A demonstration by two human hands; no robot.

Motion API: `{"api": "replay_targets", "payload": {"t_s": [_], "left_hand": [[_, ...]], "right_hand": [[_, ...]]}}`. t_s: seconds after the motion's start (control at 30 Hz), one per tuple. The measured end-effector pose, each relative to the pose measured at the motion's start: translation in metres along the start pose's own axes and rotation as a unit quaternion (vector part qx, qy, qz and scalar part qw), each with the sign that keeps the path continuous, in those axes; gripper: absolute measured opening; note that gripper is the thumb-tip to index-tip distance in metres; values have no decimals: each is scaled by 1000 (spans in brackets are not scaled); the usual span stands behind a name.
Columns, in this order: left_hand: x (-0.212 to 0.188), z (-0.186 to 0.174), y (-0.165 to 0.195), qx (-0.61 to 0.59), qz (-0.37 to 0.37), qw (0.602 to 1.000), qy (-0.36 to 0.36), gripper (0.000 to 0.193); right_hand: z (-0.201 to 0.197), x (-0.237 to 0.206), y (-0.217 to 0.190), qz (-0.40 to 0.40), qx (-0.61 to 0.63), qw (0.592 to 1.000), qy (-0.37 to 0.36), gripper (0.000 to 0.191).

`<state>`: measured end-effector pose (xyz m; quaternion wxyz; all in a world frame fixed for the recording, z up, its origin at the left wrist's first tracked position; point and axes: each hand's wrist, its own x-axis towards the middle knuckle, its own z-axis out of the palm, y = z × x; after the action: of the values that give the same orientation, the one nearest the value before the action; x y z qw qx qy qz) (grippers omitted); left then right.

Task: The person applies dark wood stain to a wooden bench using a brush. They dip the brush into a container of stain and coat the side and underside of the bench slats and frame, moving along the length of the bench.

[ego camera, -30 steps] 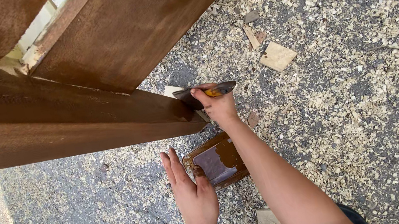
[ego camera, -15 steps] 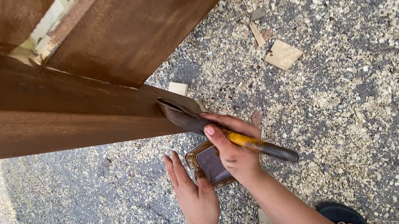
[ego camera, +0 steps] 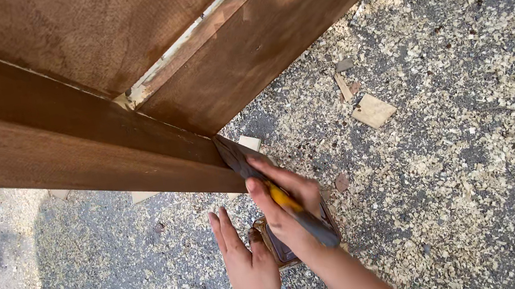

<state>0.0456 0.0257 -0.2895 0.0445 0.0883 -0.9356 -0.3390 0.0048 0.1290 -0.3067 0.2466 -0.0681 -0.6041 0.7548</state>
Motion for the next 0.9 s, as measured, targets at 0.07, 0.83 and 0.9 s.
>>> {"api": "replay_targets", "payload": {"t_s": [0.07, 0.83, 0.9], "left_hand": [[2, 1, 0, -2, 31, 999, 17, 66], [-5, 13, -34, 6, -12, 999, -46, 66], [-7, 11, -38, 3, -33, 998, -53, 66]], "right_hand": [[-16, -11, 25, 58, 34, 998, 4, 35], [-49, 70, 234, 294, 73, 946, 117, 16], [-50, 76, 238, 291, 75, 945, 127, 18]]}}
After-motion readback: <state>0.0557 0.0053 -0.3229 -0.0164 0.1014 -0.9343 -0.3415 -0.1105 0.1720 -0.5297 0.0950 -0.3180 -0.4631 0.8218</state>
